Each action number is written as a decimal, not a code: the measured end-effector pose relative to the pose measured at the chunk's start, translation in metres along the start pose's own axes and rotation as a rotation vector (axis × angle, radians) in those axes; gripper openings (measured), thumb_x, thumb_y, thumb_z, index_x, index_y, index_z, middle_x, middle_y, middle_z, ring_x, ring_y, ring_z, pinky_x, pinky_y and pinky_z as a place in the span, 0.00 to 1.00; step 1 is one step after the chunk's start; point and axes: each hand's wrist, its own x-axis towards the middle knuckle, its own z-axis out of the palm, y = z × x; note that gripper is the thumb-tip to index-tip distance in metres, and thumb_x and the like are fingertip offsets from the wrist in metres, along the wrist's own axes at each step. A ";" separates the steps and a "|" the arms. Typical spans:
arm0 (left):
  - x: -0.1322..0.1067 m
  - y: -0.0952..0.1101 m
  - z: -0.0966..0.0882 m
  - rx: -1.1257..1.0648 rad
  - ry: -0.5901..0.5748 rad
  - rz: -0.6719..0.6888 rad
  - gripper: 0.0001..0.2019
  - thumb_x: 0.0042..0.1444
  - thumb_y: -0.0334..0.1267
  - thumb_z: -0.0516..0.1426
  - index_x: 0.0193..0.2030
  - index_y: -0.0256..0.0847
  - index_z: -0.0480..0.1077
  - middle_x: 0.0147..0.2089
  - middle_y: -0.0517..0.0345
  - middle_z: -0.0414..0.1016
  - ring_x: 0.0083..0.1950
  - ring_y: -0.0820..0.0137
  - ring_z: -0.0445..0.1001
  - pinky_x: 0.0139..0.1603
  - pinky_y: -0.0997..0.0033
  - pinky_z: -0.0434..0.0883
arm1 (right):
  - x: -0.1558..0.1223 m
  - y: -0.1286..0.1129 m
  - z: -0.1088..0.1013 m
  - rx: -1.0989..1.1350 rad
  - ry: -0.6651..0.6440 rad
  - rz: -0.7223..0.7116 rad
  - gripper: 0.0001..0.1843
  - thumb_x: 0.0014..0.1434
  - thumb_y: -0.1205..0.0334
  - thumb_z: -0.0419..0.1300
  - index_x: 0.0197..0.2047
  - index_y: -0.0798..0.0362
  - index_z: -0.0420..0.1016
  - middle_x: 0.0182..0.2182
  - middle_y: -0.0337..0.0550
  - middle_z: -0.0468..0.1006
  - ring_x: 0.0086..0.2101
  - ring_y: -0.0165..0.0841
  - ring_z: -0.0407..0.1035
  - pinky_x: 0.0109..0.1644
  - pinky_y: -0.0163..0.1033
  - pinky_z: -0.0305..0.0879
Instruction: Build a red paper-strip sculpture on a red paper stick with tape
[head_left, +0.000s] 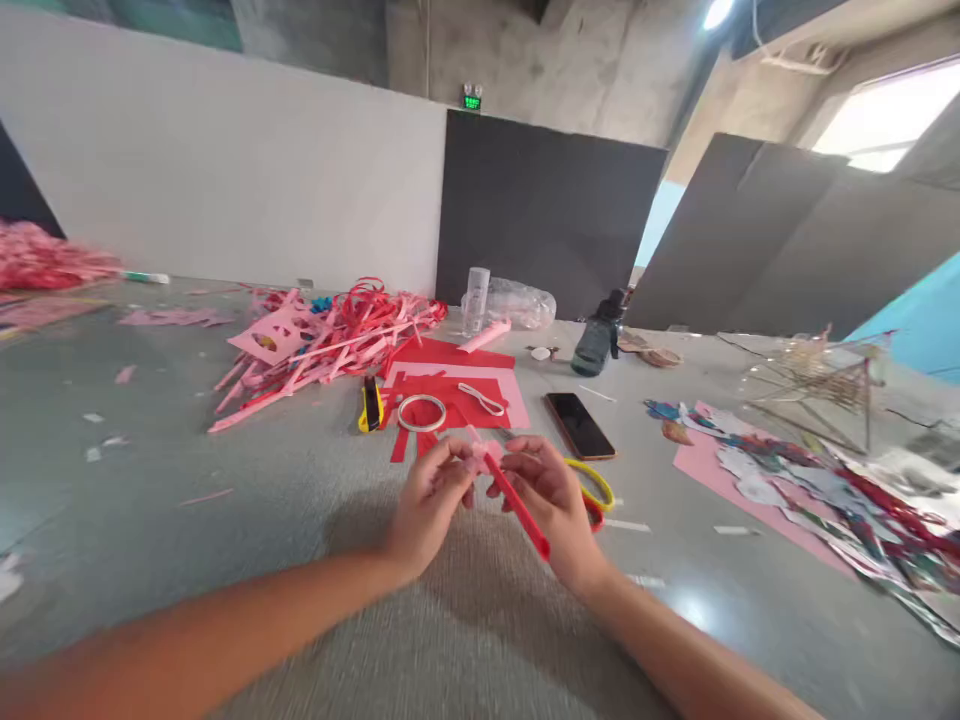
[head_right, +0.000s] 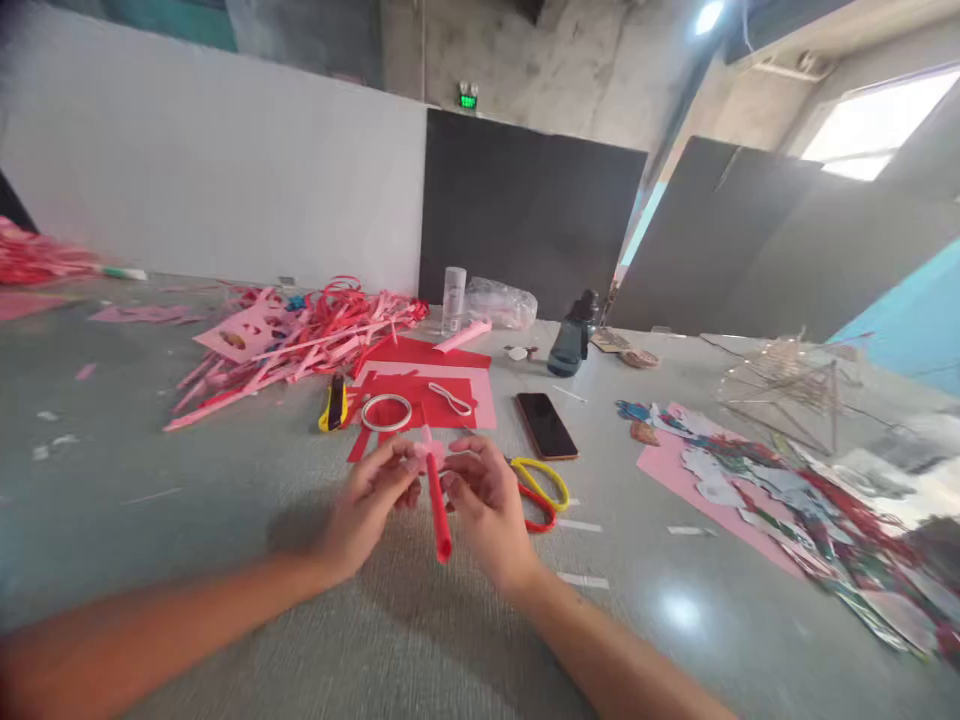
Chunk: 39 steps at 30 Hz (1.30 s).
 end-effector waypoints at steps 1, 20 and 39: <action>0.006 0.003 -0.001 -0.012 0.019 0.017 0.12 0.60 0.48 0.64 0.37 0.41 0.74 0.26 0.64 0.68 0.26 0.76 0.66 0.26 0.77 0.64 | 0.001 0.002 -0.003 -0.071 0.005 -0.027 0.11 0.64 0.60 0.60 0.49 0.46 0.66 0.39 0.39 0.80 0.34 0.30 0.74 0.39 0.37 0.70; 0.089 0.060 -0.066 -0.157 0.378 0.417 0.09 0.55 0.42 0.61 0.37 0.43 0.66 0.39 0.58 0.80 0.35 0.67 0.83 0.30 0.74 0.73 | 0.089 0.027 0.048 -1.286 -0.454 -0.120 0.13 0.66 0.56 0.65 0.51 0.52 0.83 0.51 0.52 0.84 0.52 0.44 0.77 0.56 0.44 0.70; 0.102 0.052 -0.082 0.180 0.321 0.799 0.17 0.61 0.39 0.63 0.56 0.52 0.70 0.58 0.54 0.73 0.61 0.62 0.74 0.61 0.61 0.73 | 0.153 0.032 -0.010 -0.453 0.153 -0.021 0.12 0.51 0.65 0.58 0.37 0.56 0.82 0.26 0.40 0.81 0.28 0.34 0.76 0.35 0.37 0.72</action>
